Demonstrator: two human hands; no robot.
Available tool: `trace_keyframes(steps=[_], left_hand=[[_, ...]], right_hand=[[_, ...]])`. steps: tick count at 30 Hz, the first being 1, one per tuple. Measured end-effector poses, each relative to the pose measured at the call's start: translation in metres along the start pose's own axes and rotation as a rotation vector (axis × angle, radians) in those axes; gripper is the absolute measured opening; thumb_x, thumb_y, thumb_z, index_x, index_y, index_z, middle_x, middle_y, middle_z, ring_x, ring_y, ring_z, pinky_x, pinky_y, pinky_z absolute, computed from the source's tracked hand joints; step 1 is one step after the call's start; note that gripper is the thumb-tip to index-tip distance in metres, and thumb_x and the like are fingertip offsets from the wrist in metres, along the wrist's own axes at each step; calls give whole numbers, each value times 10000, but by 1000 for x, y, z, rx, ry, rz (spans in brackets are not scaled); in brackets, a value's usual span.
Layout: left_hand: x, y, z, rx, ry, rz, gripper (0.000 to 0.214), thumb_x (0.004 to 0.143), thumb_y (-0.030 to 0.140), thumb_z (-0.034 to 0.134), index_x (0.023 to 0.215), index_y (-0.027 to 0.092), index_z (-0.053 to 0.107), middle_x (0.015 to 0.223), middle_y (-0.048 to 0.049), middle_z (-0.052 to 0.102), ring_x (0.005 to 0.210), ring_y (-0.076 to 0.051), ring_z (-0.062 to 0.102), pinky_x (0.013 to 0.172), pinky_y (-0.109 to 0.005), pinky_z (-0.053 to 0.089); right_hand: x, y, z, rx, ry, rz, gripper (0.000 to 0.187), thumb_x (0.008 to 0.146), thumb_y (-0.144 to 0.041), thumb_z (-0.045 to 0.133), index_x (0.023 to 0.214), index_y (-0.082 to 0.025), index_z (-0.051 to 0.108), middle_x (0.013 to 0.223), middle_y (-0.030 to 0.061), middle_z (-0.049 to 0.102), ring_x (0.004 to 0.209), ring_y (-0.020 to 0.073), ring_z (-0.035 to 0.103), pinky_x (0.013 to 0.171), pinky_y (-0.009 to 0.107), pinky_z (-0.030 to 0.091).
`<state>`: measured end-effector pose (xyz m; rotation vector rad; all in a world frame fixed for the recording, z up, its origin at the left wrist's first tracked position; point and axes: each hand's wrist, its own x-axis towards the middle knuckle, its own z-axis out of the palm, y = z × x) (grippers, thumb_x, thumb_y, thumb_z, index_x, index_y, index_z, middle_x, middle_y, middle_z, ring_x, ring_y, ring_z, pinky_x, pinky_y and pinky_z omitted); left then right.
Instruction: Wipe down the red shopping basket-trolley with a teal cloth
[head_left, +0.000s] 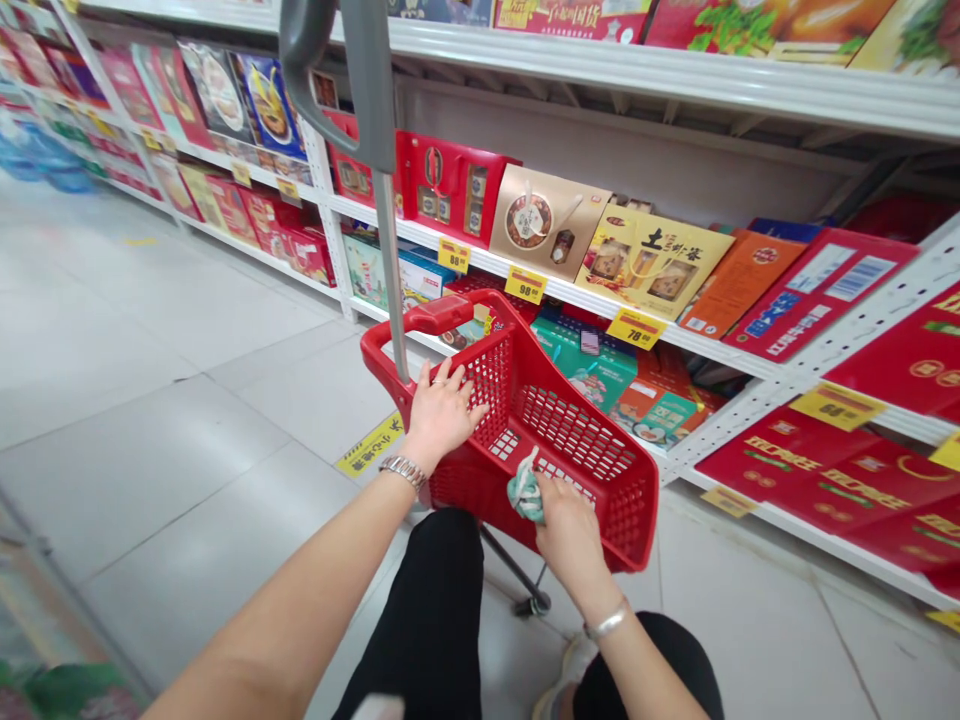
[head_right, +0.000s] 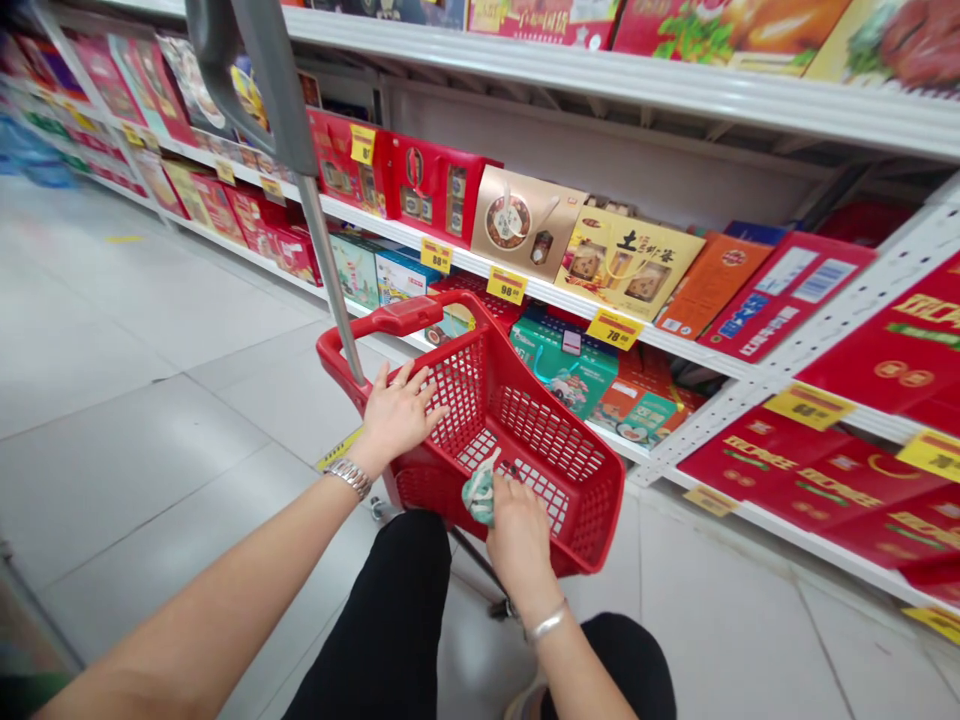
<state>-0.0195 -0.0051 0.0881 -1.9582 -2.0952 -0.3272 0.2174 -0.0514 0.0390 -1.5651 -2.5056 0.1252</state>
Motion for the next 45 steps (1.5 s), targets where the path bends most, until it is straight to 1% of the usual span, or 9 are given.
trace_keyframes(steps=[8, 12, 15, 19, 25, 29, 39, 42, 45], left_hand=[[1, -2, -2, 24, -15, 15, 532, 974, 511, 402, 1307, 192, 668, 1501, -121, 552, 1467, -339, 378, 1230, -576, 143], [2, -2, -3, 57, -17, 12, 557, 977, 551, 363, 1299, 218, 672, 1500, -107, 557, 1460, -330, 391, 1224, -571, 146], [2, -4, -1, 85, -18, 26, 582, 983, 543, 340, 1314, 187, 659, 1496, -123, 558, 1466, -330, 383, 1221, -562, 152], [2, -7, 1, 84, -2, 39, 596, 987, 523, 316, 1320, 161, 652, 1494, -145, 553, 1480, -334, 362, 1220, -573, 141], [-1, -7, -4, 94, -17, 35, 623, 983, 548, 317, 1320, 146, 652, 1501, -160, 538, 1483, -334, 361, 1223, -560, 143], [-3, -8, -5, 93, -7, 26, 614, 980, 548, 320, 1317, 161, 657, 1507, -149, 534, 1480, -324, 369, 1223, -542, 146], [1, -14, 6, 95, 65, 49, 608, 970, 522, 319, 1310, 151, 661, 1491, -162, 550, 1459, -341, 390, 1208, -566, 152], [3, -15, 7, 124, 66, 52, 612, 970, 548, 303, 1301, 186, 668, 1478, -149, 568, 1452, -339, 400, 1199, -573, 163], [6, -15, 6, 149, 58, 61, 629, 976, 564, 278, 1299, 190, 667, 1473, -138, 576, 1437, -337, 422, 1195, -568, 180]], right_hand=[[-65, 75, 11, -31, 53, 121, 665, 730, 47, 425, 1306, -200, 647, 1165, 104, 725, 1094, 251, 642, 1037, 401, 407], [-82, 88, 12, -63, 94, 184, 729, 698, 82, 388, 1321, -203, 637, 1230, 103, 715, 1171, 253, 632, 1130, 492, 327], [-76, 69, 9, -58, 203, 129, 723, 693, 79, 397, 1333, -170, 623, 1242, 114, 712, 1161, 259, 632, 1159, 519, 294], [-42, 9, 14, 8, 405, -106, 689, 777, 51, 405, 1427, -134, 538, 1409, 135, 619, 1345, 263, 509, 1222, 538, 185], [-1, -47, 50, 30, 400, -230, 558, 924, -25, 424, 1471, -115, 487, 1478, 185, 550, 1407, 290, 452, 1202, 610, 208], [-17, -27, 66, -29, 475, -199, 555, 924, -10, 405, 1458, -124, 502, 1486, 172, 545, 1416, 272, 445, 1216, 610, 165], [-94, 76, 62, -148, 511, 18, 820, 742, 58, 404, 1539, -135, 384, 1376, 146, 646, 1299, 242, 571, 1228, 537, 193], [-99, 80, 60, -80, 542, 79, 877, 682, 61, 406, 1535, -140, 389, 1324, 141, 677, 1242, 250, 613, 1216, 544, 218], [-82, 55, 51, 50, 557, 84, 865, 681, 47, 415, 1524, -148, 409, 1331, 135, 670, 1250, 252, 605, 1211, 526, 244]])
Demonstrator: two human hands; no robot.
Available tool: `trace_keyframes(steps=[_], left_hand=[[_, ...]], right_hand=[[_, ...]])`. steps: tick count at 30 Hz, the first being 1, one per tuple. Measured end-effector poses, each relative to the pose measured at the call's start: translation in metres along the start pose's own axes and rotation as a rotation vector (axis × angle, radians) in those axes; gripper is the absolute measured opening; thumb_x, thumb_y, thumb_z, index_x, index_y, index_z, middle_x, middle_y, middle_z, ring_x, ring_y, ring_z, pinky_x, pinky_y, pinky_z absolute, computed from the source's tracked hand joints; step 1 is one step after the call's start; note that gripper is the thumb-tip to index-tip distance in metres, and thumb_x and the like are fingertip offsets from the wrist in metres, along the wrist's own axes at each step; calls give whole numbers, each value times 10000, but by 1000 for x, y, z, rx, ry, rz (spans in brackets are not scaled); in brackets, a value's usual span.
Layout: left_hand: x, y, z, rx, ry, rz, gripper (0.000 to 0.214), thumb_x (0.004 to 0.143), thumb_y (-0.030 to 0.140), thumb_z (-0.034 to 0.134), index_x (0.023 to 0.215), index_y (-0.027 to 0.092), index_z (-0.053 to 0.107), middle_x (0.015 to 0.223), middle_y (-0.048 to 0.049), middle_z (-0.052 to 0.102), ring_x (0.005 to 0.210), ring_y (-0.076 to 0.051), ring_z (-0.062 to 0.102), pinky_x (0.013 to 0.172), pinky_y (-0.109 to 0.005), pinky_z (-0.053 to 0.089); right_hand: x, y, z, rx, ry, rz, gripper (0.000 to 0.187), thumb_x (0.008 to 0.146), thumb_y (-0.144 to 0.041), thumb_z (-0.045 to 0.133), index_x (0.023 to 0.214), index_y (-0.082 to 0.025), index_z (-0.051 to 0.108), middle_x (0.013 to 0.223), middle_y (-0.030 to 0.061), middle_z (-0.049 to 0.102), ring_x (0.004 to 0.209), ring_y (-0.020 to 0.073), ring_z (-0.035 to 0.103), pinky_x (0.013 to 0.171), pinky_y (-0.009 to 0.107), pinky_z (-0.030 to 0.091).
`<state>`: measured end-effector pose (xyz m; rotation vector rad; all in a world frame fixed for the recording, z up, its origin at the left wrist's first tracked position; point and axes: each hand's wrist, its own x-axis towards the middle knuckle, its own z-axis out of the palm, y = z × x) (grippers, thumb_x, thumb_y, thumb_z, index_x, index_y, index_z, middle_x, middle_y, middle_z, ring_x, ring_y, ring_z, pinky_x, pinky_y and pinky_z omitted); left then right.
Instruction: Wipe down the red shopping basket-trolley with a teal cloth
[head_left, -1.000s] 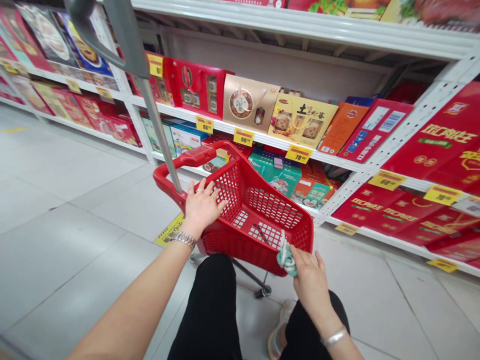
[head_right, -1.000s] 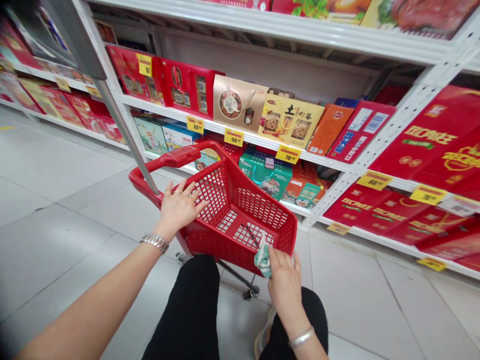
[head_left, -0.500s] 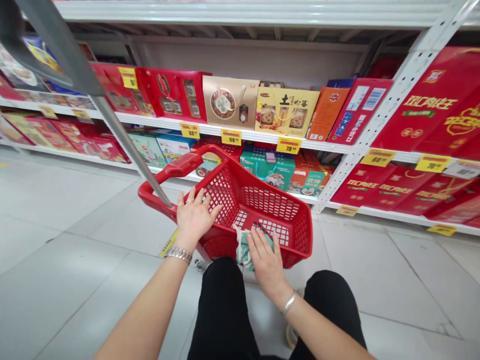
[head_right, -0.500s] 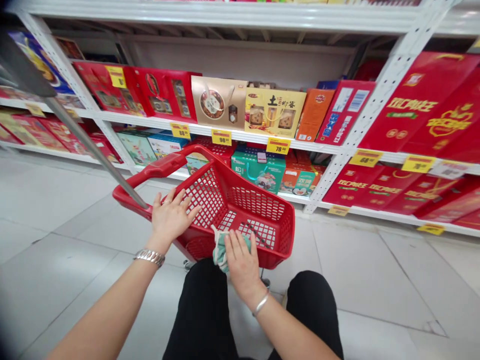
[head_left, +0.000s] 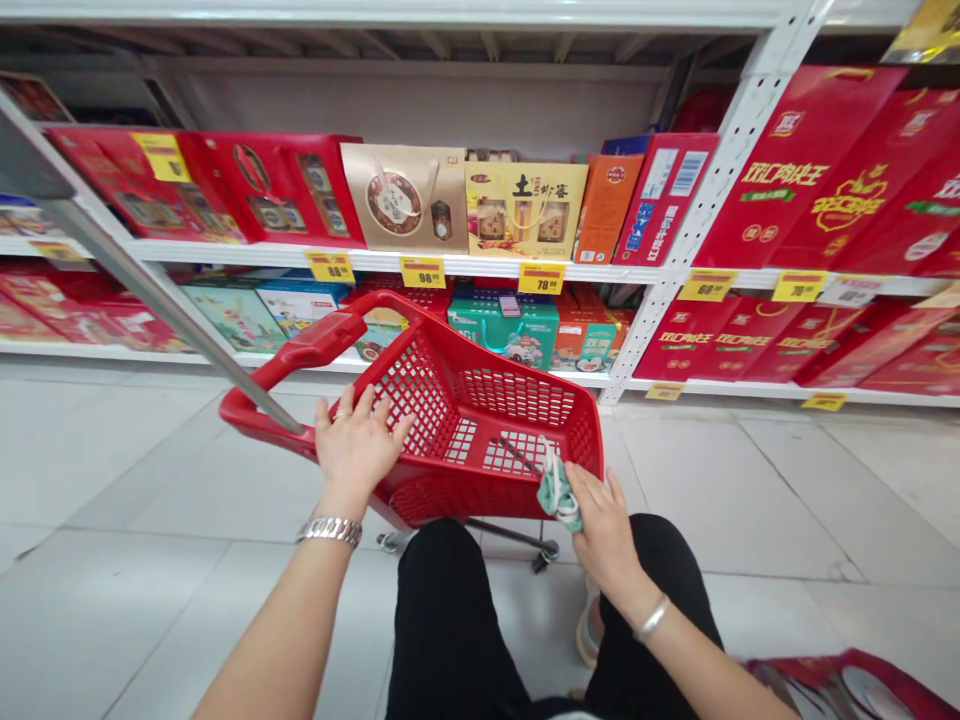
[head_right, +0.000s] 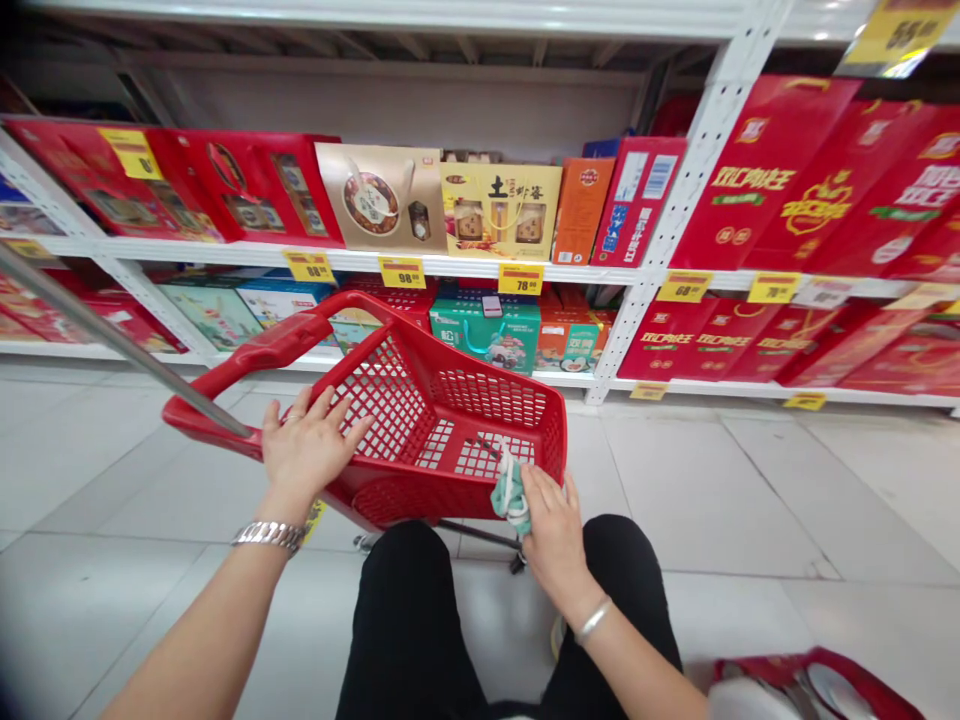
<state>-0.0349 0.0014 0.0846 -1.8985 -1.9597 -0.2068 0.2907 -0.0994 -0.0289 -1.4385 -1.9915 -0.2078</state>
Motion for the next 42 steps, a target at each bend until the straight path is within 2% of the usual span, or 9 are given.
trace_keyframes(steps=[5, 8, 12, 18, 22, 30, 36, 39, 42], left_hand=[[4, 0, -1, 25, -2, 17, 596, 967, 560, 315, 1277, 203, 678, 1447, -123, 605, 1421, -317, 447, 1189, -539, 217], [7, -2, 1, 2, 4, 52, 586, 963, 536, 326, 1272, 187, 681, 1432, -132, 616, 1409, -317, 460, 1185, -542, 225], [14, -12, 8, -39, 13, 80, 579, 955, 533, 332, 1250, 192, 695, 1419, -133, 626, 1389, -319, 482, 1181, -545, 231], [27, -23, 17, -52, 24, 98, 535, 943, 505, 360, 1230, 212, 703, 1380, -121, 659, 1377, -309, 499, 1174, -525, 256], [35, -23, 21, -78, 20, 122, 569, 943, 499, 349, 1240, 165, 702, 1386, -147, 649, 1385, -332, 489, 1172, -533, 256], [52, -21, 28, -98, 55, 149, 542, 948, 466, 332, 1276, 219, 685, 1448, -112, 605, 1429, -310, 441, 1193, -538, 221], [81, -18, 34, -100, -3, 121, 530, 961, 433, 356, 1341, 208, 648, 1572, -117, 461, 1525, -340, 269, 1238, -609, -12], [81, -1, 34, -107, 8, 19, 579, 989, 440, 321, 1436, 150, 549, 1611, -157, 382, 1545, -333, 216, 1230, -627, -46], [56, 34, 37, -169, -39, 60, 620, 1006, 467, 295, 1492, 122, 467, 1611, -175, 370, 1546, -322, 216, 1228, -640, -33]], right_hand=[[54, -73, 19, 140, -120, -80, 736, 781, 3, 469, 1508, -109, 433, 1472, 158, 562, 1371, 257, 492, 1233, 521, 193], [71, -93, 33, 100, -225, -100, 593, 858, -26, 463, 1447, -82, 508, 1428, 184, 596, 1322, 265, 529, 1216, 528, 226], [63, -76, 32, 12, -294, -39, 573, 859, -1, 454, 1419, -94, 539, 1339, 187, 655, 1230, 257, 586, 1195, 516, 271], [41, -16, -3, 6, -390, 121, 711, 710, 40, 487, 1393, -144, 561, 1266, 144, 688, 1180, 253, 612, 1205, 515, 237], [35, 3, -13, 35, -381, 168, 731, 663, 54, 470, 1343, -185, 591, 1262, 118, 691, 1200, 245, 609, 1213, 532, 206], [16, -12, -6, 79, -298, 147, 702, 657, 32, 471, 1320, -157, 608, 1139, 120, 721, 1096, 252, 643, 1180, 516, 318], [-23, -25, 7, 44, -134, -60, 840, 666, 52, 440, 1492, -99, 439, 1364, 162, 634, 1298, 261, 547, 1178, 540, 348], [-25, -30, 9, 65, -143, -97, 892, 660, 62, 422, 1530, -134, 397, 1402, 150, 617, 1340, 246, 522, 1183, 555, 348], [-16, -39, 8, 118, -216, -94, 888, 647, 45, 439, 1519, -126, 428, 1433, 167, 594, 1350, 249, 523, 1182, 547, 363]])
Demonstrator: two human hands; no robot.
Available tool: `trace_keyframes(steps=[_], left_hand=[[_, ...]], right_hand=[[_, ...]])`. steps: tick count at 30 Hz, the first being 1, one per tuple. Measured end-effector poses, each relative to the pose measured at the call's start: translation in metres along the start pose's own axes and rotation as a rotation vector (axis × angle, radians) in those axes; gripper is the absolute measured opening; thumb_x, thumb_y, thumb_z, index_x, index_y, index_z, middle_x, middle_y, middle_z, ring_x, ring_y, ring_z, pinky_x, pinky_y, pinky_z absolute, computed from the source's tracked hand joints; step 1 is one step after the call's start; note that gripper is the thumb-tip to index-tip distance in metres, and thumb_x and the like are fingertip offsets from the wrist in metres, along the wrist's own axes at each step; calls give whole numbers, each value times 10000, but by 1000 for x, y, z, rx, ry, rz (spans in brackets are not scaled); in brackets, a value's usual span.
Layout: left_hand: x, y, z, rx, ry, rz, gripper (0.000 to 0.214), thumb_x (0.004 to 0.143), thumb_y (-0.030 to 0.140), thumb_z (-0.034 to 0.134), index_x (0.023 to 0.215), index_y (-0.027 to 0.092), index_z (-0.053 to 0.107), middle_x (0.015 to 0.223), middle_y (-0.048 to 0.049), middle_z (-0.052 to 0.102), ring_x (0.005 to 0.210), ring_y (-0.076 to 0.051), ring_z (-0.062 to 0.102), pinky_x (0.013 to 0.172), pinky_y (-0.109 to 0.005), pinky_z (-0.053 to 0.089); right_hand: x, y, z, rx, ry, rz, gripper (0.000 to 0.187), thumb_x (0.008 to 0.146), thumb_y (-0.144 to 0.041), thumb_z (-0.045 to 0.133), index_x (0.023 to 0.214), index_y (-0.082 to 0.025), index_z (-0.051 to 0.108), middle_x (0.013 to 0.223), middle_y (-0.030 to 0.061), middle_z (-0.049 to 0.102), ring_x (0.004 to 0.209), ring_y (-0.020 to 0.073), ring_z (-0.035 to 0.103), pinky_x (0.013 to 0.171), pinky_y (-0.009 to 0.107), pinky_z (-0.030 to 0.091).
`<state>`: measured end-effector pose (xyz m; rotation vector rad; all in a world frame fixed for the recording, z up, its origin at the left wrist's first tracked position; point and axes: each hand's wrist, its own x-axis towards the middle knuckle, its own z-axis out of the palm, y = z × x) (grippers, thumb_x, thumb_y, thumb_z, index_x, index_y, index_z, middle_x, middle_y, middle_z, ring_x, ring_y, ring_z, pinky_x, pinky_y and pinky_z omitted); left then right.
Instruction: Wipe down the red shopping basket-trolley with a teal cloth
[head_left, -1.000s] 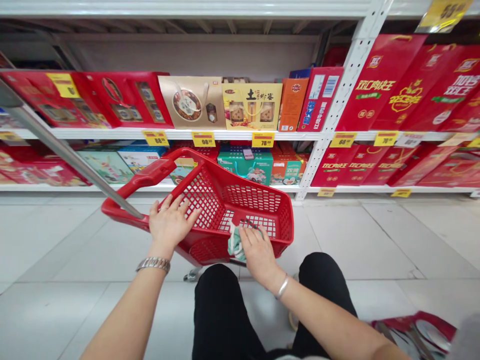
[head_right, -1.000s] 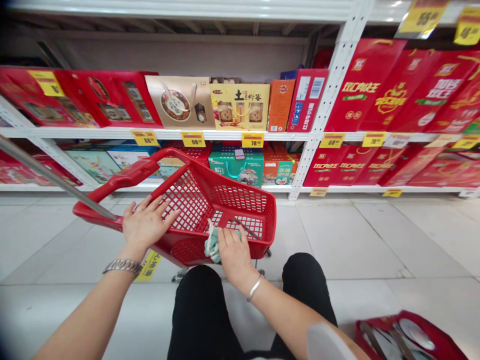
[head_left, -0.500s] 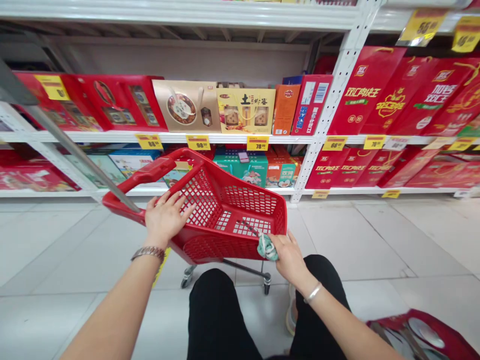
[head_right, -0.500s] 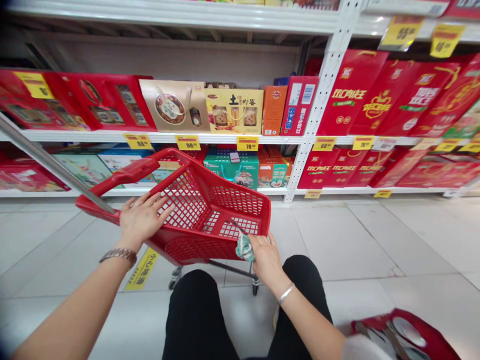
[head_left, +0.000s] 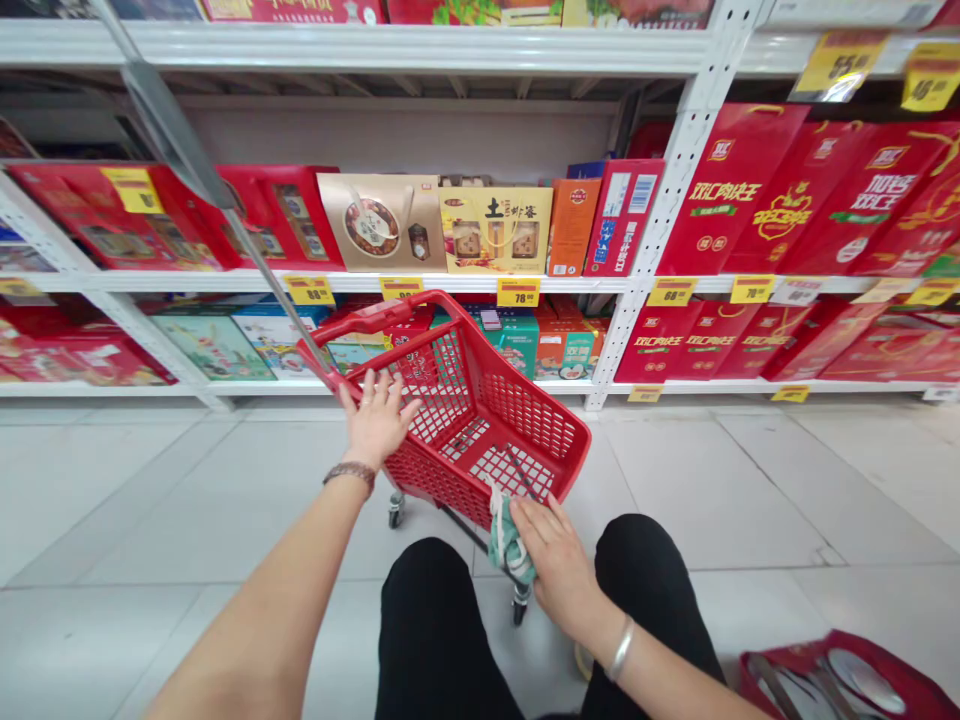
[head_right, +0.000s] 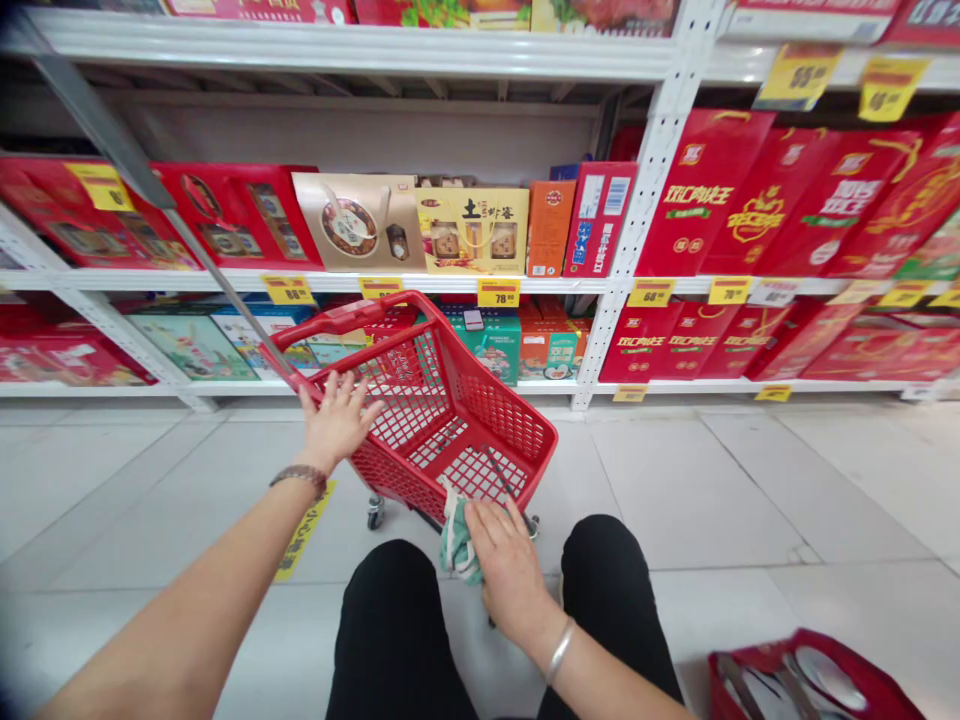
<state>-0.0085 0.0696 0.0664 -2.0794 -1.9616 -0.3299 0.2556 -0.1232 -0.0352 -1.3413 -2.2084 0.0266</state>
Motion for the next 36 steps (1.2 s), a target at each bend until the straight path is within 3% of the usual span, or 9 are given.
trace_keyframes(steps=[4, 7, 13, 19, 22, 25, 31, 33, 36], left_hand=[[-51, 55, 16, -141, -88, 119, 587, 1007, 510, 304, 1502, 238, 465, 1620, -93, 369, 1550, -310, 206, 1226, -663, -12], [-75, 73, 18, -177, -110, 95, 591, 998, 533, 336, 1507, 259, 458, 1630, -92, 344, 1553, -332, 184, 1211, -696, -2], [-70, 59, 8, -144, -182, 87, 596, 987, 530, 393, 1514, 256, 443, 1635, -106, 325, 1551, -343, 184, 1199, -719, 15], [-61, 53, 11, -158, -203, 121, 567, 991, 495, 402, 1507, 265, 450, 1640, -78, 321, 1551, -353, 173, 1194, -735, 39], [-62, 57, 12, -167, -197, 112, 549, 999, 472, 388, 1499, 259, 465, 1638, -80, 322, 1553, -348, 173, 1194, -731, 9], [-73, 68, 11, -207, -150, 71, 563, 1005, 460, 364, 1505, 219, 459, 1628, -113, 335, 1553, -340, 177, 1199, -718, -1], [-124, 110, 17, -361, -94, -47, 590, 1008, 390, 310, 1576, 227, 309, 1659, -121, 262, 1557, -346, 146, 1182, -750, 74], [-136, 117, 20, -358, -70, -36, 612, 996, 390, 350, 1582, 223, 292, 1659, -120, 263, 1560, -350, 124, 1185, -745, 42], [-141, 117, 22, -341, -67, -12, 653, 979, 424, 392, 1585, 206, 283, 1661, -120, 258, 1561, -371, 94, 1180, -751, 8]], right_hand=[[14, -11, -8, 101, -160, -19, 872, 641, 15, 470, 1501, -127, 462, 1487, 156, 549, 1389, 242, 491, 1213, 523, 322], [18, -13, -14, 109, -206, -89, 818, 704, 3, 482, 1507, -154, 457, 1492, 134, 549, 1408, 230, 470, 1251, 535, 221], [12, 18, -15, -45, -130, -146, 726, 789, 47, 428, 1472, -187, 501, 1446, 115, 599, 1380, 212, 505, 1245, 558, 206], [6, 85, -26, -190, -67, 6, 829, 688, 96, 405, 1462, -176, 517, 1455, 126, 588, 1405, 221, 484, 1239, 577, 173], [5, 103, -36, -221, -35, 112, 853, 666, 95, 402, 1463, -185, 522, 1439, 134, 601, 1384, 238, 509, 1231, 601, 174], [11, 85, -38, -157, 6, 102, 861, 651, 70, 419, 1476, -162, 503, 1416, 144, 618, 1364, 245, 526, 1229, 593, 201], [25, 7, -14, -17, -82, -118, 766, 736, 32, 460, 1478, -155, 485, 1446, 138, 591, 1395, 229, 473, 1244, 556, 205], [25, 1, -9, -12, -92, -145, 709, 777, 19, 474, 1462, -159, 503, 1407, 139, 621, 1370, 228, 495, 1240, 552, 222], [24, 17, -11, -18, -114, -158, 697, 785, 12, 502, 1454, -184, 519, 1375, 132, 645, 1342, 231, 520, 1239, 558, 218]])
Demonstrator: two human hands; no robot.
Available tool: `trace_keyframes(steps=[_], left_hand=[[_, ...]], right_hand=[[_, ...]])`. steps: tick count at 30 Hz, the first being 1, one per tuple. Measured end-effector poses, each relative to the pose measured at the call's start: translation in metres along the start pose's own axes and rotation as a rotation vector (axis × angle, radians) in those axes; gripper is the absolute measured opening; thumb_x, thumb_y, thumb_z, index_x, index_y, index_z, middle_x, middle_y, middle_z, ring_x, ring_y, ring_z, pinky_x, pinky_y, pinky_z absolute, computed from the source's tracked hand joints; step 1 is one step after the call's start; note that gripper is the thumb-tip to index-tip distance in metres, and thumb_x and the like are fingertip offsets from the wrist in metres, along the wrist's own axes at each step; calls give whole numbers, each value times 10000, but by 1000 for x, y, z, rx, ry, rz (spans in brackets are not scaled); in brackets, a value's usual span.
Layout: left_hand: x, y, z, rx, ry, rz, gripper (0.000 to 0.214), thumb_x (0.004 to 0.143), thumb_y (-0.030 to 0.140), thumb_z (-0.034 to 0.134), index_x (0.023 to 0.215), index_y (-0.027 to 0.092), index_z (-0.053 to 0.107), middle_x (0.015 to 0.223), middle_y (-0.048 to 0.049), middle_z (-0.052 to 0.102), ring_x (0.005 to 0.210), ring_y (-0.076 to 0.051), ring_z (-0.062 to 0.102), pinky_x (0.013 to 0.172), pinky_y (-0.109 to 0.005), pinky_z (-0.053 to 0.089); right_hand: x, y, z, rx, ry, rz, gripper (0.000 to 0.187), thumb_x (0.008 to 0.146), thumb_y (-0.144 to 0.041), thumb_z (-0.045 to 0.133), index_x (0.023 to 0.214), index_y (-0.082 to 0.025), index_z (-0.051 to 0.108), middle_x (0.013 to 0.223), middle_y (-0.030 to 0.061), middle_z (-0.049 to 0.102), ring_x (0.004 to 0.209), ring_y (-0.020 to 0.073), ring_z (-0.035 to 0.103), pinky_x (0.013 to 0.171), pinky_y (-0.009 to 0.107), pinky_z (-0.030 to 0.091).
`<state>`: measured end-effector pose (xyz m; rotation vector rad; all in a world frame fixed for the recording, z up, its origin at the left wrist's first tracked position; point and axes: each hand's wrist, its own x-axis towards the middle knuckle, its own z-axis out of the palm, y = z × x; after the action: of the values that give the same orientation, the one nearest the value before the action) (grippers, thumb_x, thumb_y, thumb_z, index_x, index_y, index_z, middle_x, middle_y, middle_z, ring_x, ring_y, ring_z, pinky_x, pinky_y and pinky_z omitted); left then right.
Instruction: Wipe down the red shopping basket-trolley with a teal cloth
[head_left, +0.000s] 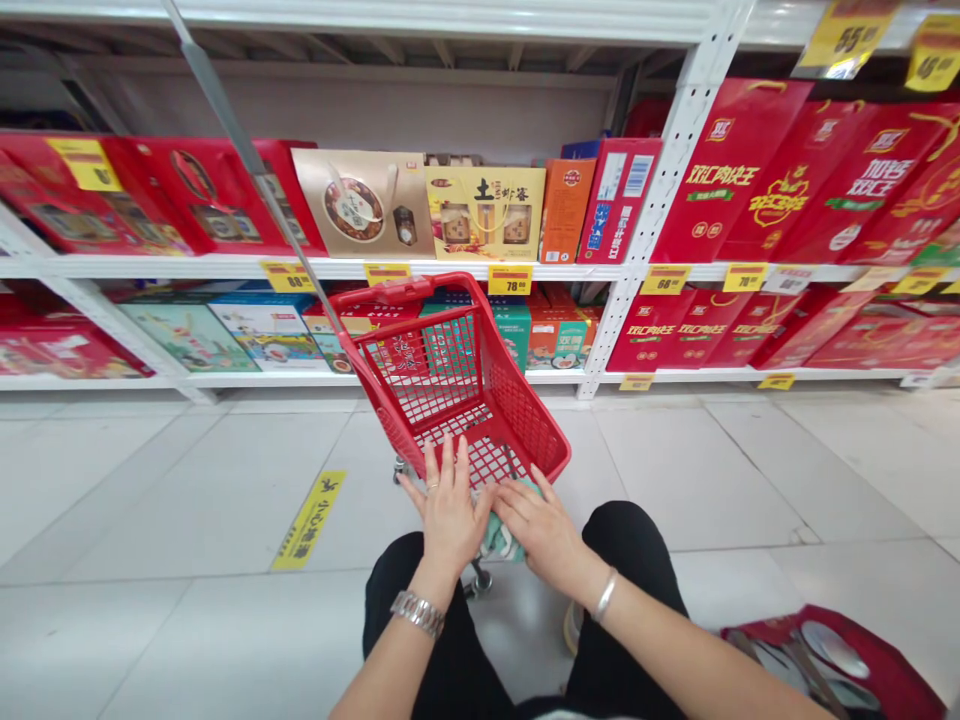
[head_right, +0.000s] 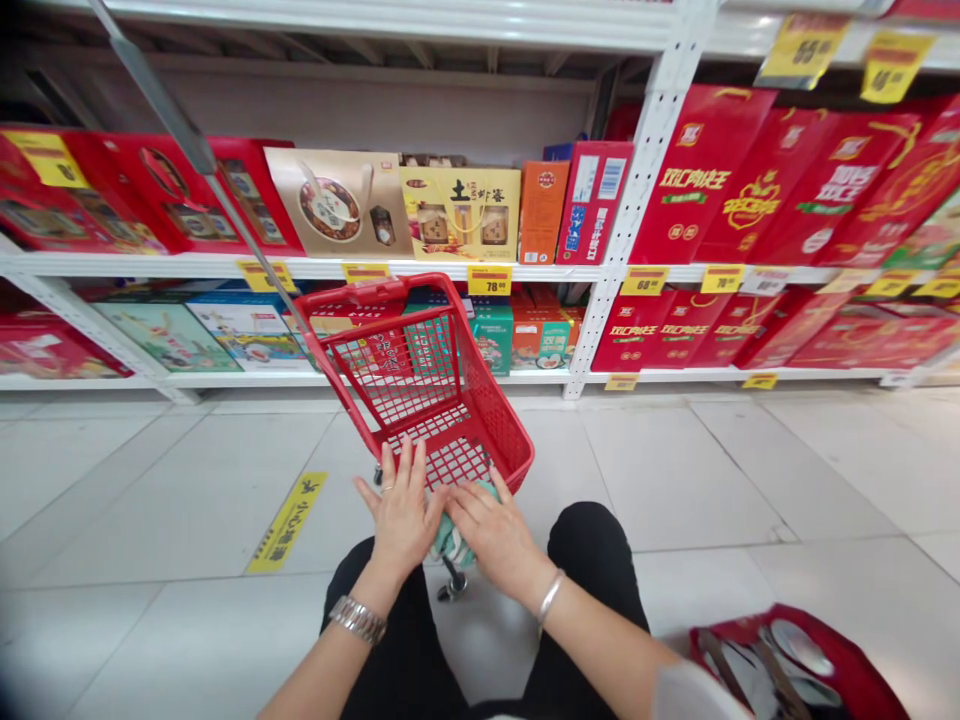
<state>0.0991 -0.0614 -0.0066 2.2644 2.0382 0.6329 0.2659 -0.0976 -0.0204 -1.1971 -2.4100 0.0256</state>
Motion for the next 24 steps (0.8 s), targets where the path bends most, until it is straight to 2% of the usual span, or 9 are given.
trace_keyframes(steps=[4, 8, 12, 15, 18, 24], left_hand=[[7, -5, -1, -6, -39, 6, 674, 978, 462, 396, 1594, 229, 251, 1660, -112, 265, 1561, -368, 106, 1180, -755, 13], [12, -3, 1, 10, -19, 13, 676, 979, 505, 392, 1588, 238, 273, 1648, -119, 303, 1555, -367, 149, 1183, -749, 14], [13, 0, 5, 69, 17, 43, 705, 949, 582, 443, 1562, 247, 352, 1640, -129, 327, 1552, -370, 164, 1208, -714, 22], [14, -6, 4, 101, 26, 66, 682, 949, 564, 458, 1552, 259, 372, 1644, -125, 316, 1550, -381, 167, 1190, -747, 16], [15, -23, -4, 134, 6, 81, 640, 966, 500, 451, 1553, 259, 365, 1648, -117, 301, 1555, -363, 155, 1191, -743, 49], [27, -74, -35, 224, -77, 39, 615, 975, 464, 441, 1548, 252, 374, 1663, -97, 257, 1558, -365, 112, 1185, -744, 93]], right_hand=[[-8, 45, -12, -38, -24, 84, 720, 745, 37, 509, 1427, -186, 559, 1387, 145, 636, 1340, 246, 528, 1232, 563, 216], [-10, 88, -24, -95, -20, 212, 757, 694, 95, 438, 1382, -178, 595, 1393, 136, 635, 1359, 256, 522, 1209, 599, 225], [-6, 103, -28, -109, -19, 255, 719, 682, 106, 439, 1301, -196, 646, 1321, 123, 679, 1334, 254, 543, 1206, 607, 212], [-2, 95, -25, -79, -2, 251, 674, 701, 97, 449, 1264, -209, 660, 1263, 110, 704, 1319, 257, 548, 1210, 603, 206], [0, 76, -19, -47, 30, 256, 663, 700, 101, 432, 1244, -201, 660, 1248, 102, 706, 1303, 261, 550, 1212, 610, 194], [11, 14, -1, 7, 46, 234, 609, 724, 73, 460, 1237, -197, 646, 1205, 100, 707, 1229, 269, 580, 1202, 588, 255]])
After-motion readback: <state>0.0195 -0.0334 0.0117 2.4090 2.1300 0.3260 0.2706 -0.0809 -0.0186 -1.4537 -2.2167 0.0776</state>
